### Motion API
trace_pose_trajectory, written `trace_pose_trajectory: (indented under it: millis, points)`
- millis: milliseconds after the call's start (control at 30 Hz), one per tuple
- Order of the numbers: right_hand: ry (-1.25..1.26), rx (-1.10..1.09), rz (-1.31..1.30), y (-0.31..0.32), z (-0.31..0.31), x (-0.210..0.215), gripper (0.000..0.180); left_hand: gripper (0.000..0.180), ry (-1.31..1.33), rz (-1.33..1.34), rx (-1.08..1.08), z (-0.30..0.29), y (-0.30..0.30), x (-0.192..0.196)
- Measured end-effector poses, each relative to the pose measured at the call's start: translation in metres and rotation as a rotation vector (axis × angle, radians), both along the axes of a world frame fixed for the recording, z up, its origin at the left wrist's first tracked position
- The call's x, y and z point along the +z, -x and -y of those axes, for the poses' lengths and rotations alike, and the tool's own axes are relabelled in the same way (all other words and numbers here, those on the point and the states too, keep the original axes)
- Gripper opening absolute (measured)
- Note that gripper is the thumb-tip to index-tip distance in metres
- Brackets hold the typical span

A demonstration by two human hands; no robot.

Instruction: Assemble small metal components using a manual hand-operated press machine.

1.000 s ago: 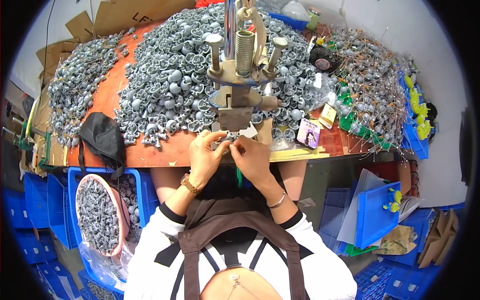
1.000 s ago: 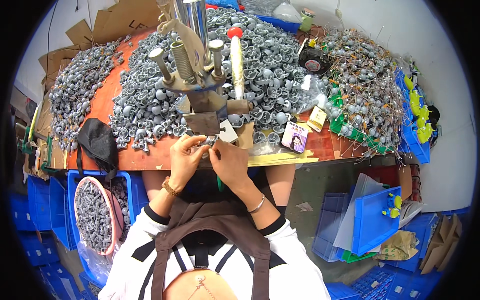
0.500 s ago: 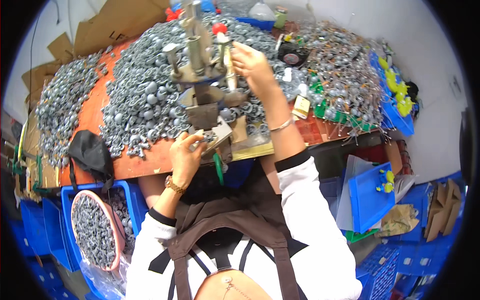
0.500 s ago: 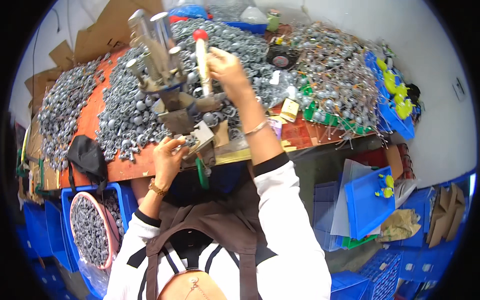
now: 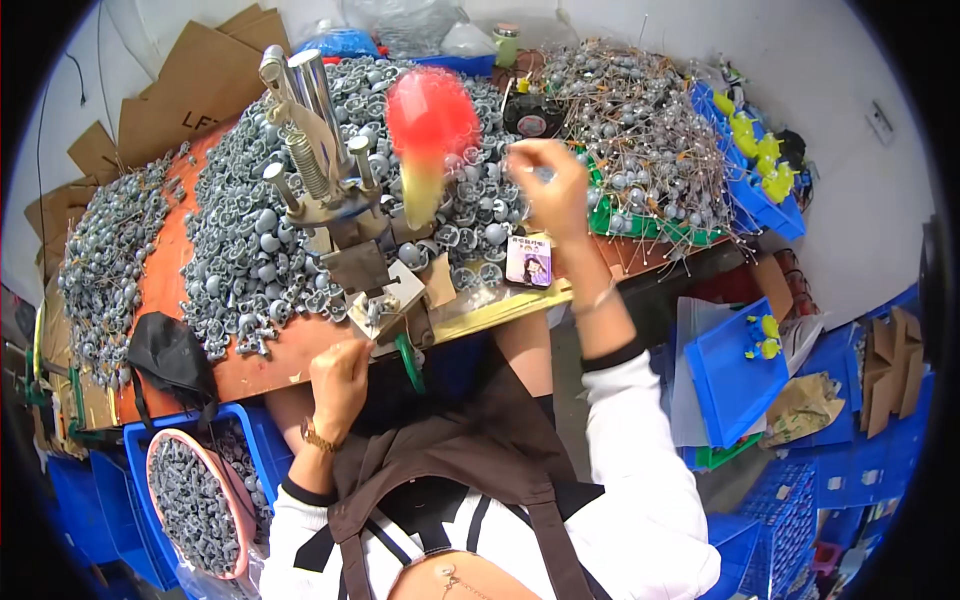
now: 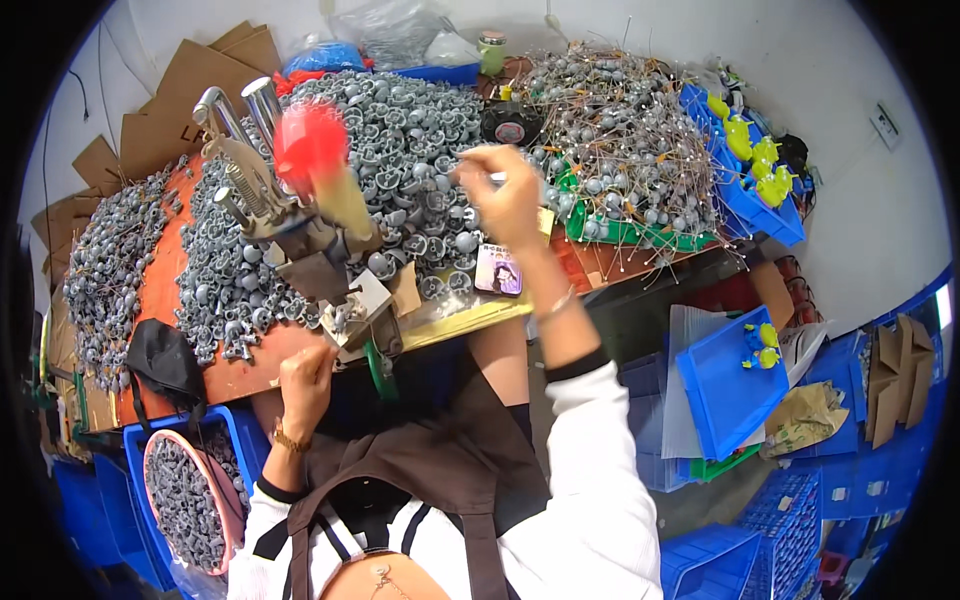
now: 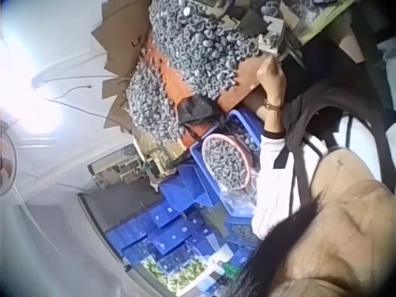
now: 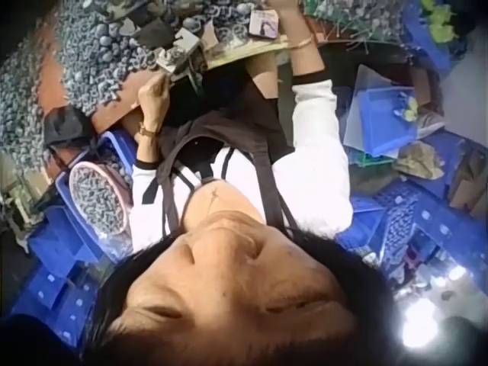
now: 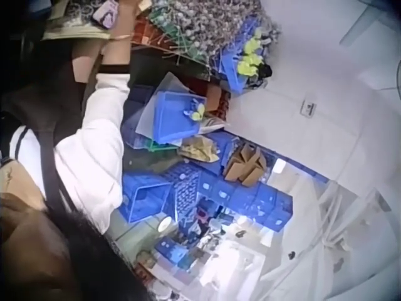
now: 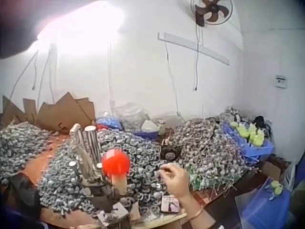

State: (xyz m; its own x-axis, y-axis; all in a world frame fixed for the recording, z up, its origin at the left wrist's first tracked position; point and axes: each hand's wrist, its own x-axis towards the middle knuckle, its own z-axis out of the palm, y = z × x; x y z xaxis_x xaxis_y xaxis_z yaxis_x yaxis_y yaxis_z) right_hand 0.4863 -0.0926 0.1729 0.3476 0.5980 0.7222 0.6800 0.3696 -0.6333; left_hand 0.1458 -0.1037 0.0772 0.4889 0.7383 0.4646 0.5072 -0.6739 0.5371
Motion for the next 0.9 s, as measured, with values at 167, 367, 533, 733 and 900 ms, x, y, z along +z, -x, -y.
trace_pose_trajectory:
  millis: [167,367,533,733,900]
  points:
    - [0.685,-0.96,0.544,-0.163,-0.025,-0.037,0.026,0.019,0.812,0.163,-0.242,0.045,0.058,0.011]
    - [0.557,-0.935,0.615,-0.165,-0.038,-0.02,0.025,0.024,0.8,-0.011,0.049,0.05,0.1,-0.037]
    - [0.21,-0.634,0.386,-0.139,-0.022,0.001,0.034,0.014,0.222,0.029,0.039,0.01,0.073,-0.042]
    - [-0.09,-0.152,-0.511,-0.047,0.007,-0.018,0.023,0.019,-0.134,0.093,0.348,-0.104,0.063,-0.01]
    - [-0.046,0.269,-1.071,-0.002,0.022,-0.059,0.016,0.03,-0.378,-0.237,0.43,-0.174,0.043,0.007]
